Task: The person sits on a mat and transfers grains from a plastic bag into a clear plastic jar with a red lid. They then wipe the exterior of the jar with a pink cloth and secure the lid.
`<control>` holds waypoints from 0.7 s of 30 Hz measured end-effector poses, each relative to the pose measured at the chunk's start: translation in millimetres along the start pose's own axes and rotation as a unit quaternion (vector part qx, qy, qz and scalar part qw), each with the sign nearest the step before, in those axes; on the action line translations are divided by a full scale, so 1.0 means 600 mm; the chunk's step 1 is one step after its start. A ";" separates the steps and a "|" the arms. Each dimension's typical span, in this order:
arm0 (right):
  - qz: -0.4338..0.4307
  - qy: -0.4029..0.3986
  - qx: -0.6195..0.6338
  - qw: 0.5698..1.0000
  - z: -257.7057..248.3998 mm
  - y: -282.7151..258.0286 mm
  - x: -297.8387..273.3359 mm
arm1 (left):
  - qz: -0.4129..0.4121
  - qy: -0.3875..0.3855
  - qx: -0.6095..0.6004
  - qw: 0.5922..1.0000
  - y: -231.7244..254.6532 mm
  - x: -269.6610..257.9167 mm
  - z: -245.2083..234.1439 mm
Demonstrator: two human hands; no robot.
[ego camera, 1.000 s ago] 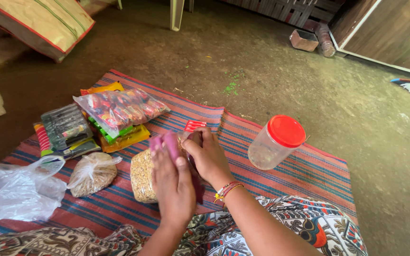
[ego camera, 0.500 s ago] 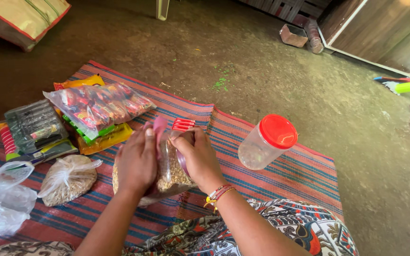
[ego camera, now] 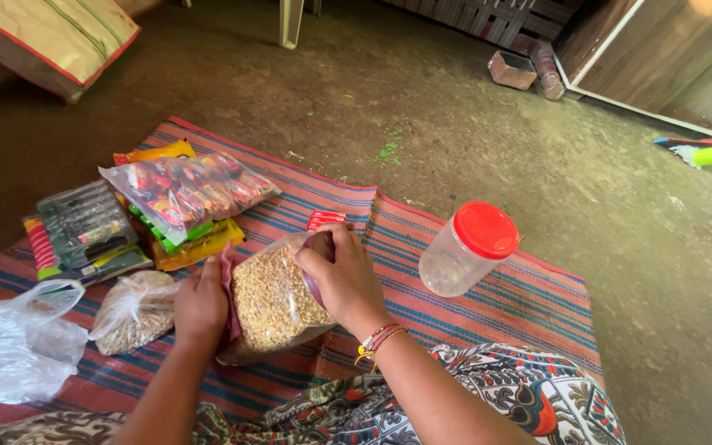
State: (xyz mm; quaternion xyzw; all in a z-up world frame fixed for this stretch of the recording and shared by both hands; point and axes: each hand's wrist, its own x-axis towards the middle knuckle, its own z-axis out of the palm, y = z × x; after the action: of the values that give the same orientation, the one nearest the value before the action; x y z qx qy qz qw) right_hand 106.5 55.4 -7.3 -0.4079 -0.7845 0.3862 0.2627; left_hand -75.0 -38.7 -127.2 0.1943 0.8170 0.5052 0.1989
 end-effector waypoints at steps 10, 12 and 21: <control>0.014 -0.008 -0.031 0.999 0.005 0.008 -0.001 | 0.215 0.114 0.048 0.969 0.068 -0.138 0.040; 0.003 -0.011 -0.048 0.999 0.009 0.017 0.000 | 0.242 0.092 -0.009 0.966 0.102 -0.162 0.054; -0.259 0.022 -0.218 0.941 0.028 0.094 0.014 | 0.330 0.036 0.021 0.943 0.194 -0.190 0.058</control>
State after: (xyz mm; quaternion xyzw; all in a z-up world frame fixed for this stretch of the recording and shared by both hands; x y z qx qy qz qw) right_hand 114.1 76.8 -62.2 -0.2461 -0.9222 0.1151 0.2752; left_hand 53.1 -23.5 -22.1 0.4382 0.7243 0.5321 -0.0126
